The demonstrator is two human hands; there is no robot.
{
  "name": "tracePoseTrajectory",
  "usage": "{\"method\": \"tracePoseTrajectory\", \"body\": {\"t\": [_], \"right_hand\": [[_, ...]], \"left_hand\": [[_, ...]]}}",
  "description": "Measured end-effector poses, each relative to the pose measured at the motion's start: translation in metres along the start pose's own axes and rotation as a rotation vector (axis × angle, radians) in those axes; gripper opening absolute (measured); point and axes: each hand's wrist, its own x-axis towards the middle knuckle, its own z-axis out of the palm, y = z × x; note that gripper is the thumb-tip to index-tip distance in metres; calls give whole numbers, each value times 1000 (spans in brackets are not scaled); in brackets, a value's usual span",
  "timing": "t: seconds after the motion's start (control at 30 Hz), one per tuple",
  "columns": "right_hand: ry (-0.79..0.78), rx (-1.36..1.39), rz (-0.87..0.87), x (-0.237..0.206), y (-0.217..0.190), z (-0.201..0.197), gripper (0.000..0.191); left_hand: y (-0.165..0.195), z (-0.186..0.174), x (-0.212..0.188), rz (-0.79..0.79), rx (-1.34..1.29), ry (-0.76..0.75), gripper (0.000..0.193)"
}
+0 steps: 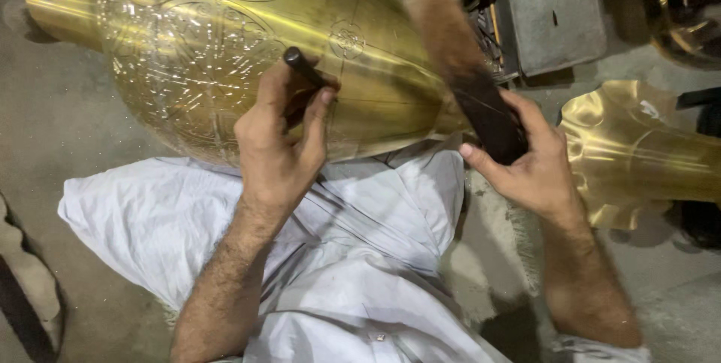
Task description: The person sits on the floor with a large brass vase resting on a cushion on their lap. They first mark guide lines on the brass with a marker, then hold a chisel against the surface and strike it with a wooden mallet to engrave decorative patterns, repositioning the chisel repeatedly along the design.
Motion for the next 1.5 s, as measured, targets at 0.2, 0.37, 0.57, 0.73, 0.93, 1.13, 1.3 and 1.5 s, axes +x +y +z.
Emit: {"method": "tracePoseTrajectory", "body": {"t": [0.2,0.37,0.57,0.73,0.93,1.13,1.3,1.5], "right_hand": [[-203,-333,-180,39,-29,-21,71],[-330,-749,-229,69,-60,-41,73],[-246,-807,-466,89,-137,-65,82],[-211,-923,-699,102,-170,-61,73],[-165,-1037,-821,107,-171,-53,64],[-169,-934,-798,112,-168,-46,61],[-115,-879,-833,108,-156,-52,57],[-127,-858,-787,113,-161,-48,61]], "left_hand": [[-4,7,-8,-20,-32,36,33],[-9,7,-8,6,-7,50,37],[-14,8,-11,56,49,42,43],[-18,10,-15,87,59,69,61],[-19,10,-12,128,103,51,56],[-13,9,-9,74,122,49,46],[-10,8,-6,110,151,28,38],[-5,9,-3,43,110,29,40]]}}
